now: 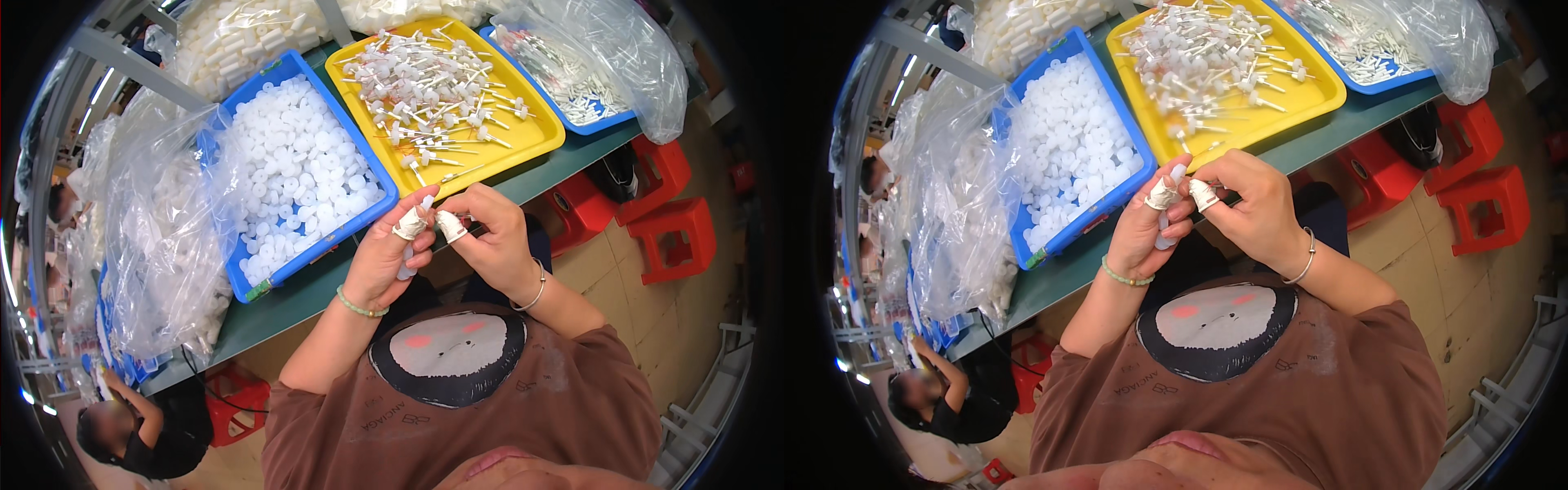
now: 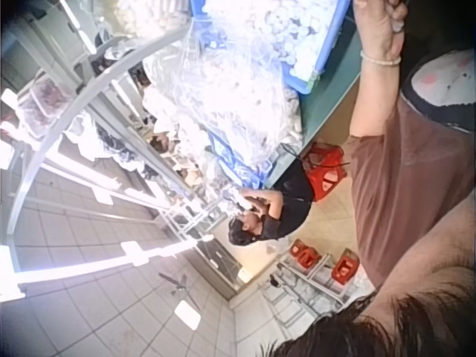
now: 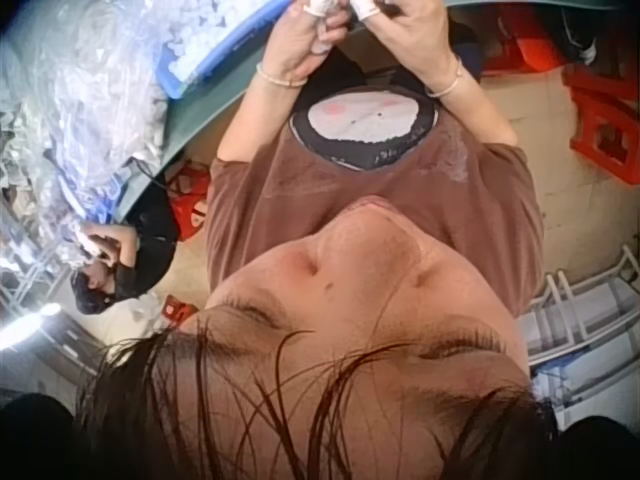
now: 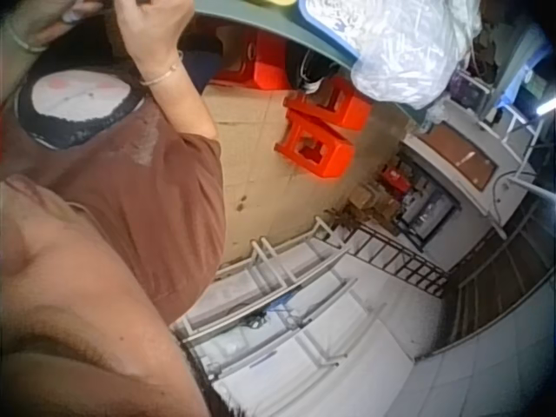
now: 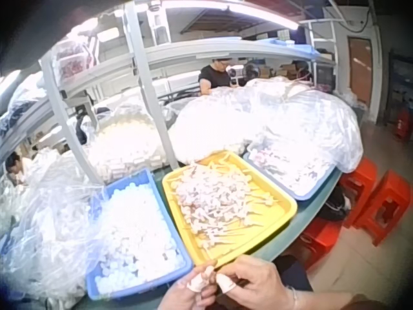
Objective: The person repeatedly picks up white plastic cotton swab heads and metal sticks from trays on a table. They insert the metal stick into the plastic head to assemble the swab and place the finished item into a yellow tray. The process is continuous and repetitive throughout the clip.
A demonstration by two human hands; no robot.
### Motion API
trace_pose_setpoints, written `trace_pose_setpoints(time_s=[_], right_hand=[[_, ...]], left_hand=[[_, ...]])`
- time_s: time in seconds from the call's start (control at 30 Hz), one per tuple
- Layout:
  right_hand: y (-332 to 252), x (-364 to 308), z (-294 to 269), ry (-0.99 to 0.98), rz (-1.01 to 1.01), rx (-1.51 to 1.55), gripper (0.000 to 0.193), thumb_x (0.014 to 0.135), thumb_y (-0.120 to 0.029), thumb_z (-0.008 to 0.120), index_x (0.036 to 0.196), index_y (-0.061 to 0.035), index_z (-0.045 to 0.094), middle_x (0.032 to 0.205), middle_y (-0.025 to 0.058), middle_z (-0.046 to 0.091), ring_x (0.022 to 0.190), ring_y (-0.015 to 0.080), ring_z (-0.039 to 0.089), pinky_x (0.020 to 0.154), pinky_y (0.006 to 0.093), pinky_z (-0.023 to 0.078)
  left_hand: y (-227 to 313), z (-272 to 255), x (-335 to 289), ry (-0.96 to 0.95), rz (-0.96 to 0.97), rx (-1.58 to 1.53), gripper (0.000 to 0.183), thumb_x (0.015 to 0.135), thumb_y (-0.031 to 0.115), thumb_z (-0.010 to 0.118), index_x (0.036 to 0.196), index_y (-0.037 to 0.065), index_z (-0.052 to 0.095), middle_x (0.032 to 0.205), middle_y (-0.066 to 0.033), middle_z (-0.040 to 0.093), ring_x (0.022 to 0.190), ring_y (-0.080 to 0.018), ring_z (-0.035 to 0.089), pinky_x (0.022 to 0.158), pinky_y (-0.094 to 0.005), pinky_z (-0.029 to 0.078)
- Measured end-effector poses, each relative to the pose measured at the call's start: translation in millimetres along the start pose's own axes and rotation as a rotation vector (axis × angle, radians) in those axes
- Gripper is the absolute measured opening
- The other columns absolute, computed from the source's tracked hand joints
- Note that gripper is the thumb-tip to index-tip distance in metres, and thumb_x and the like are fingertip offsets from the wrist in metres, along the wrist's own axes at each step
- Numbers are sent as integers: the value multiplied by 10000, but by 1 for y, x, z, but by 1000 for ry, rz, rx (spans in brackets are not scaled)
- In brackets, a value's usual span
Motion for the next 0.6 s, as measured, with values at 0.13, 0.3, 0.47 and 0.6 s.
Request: trace_pose_setpoints(time_s=[0.13,0.3,0.47,0.6], right_hand=[[-1,2,1,46,12,49,57,810,-50,662,866,-38,663,792,53,623,643,115,571,571,245,444],[0,-1,3,31,60,73,56,816,-52,662,867,-30,654,789,58,626,630,112,568,566,239,440],[0,-3,-1,-1,133,69,53,830,-66,659,862,-26,647,773,42,616,627,75,538,567,223,428],[1,-5,-2,-70,250,229,72,838,-68,657,898,-31,640,779,15,611,640,31,494,560,205,406]], left_hand=[[0,1,-1,12,-2,1,425,941,181,576,1344,83,481,946,31,528,700,-32,425,519,-147,354],[1,5,-1,25,-18,24,430,925,157,597,1337,92,493,926,41,524,684,-28,425,515,-151,357],[0,1,0,25,-2,52,417,927,133,586,1328,85,481,974,-2,548,684,-54,422,493,-160,350],[0,1,-1,20,-9,43,410,923,111,584,1319,73,487,994,-5,562,683,-53,423,491,-160,349]])
Point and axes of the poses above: each hand's wrist, its own x-axis towards the middle knuckle, its own z-axis out of the palm, y = z × x, the point moved 1 cm from there along x, towards the middle knuckle
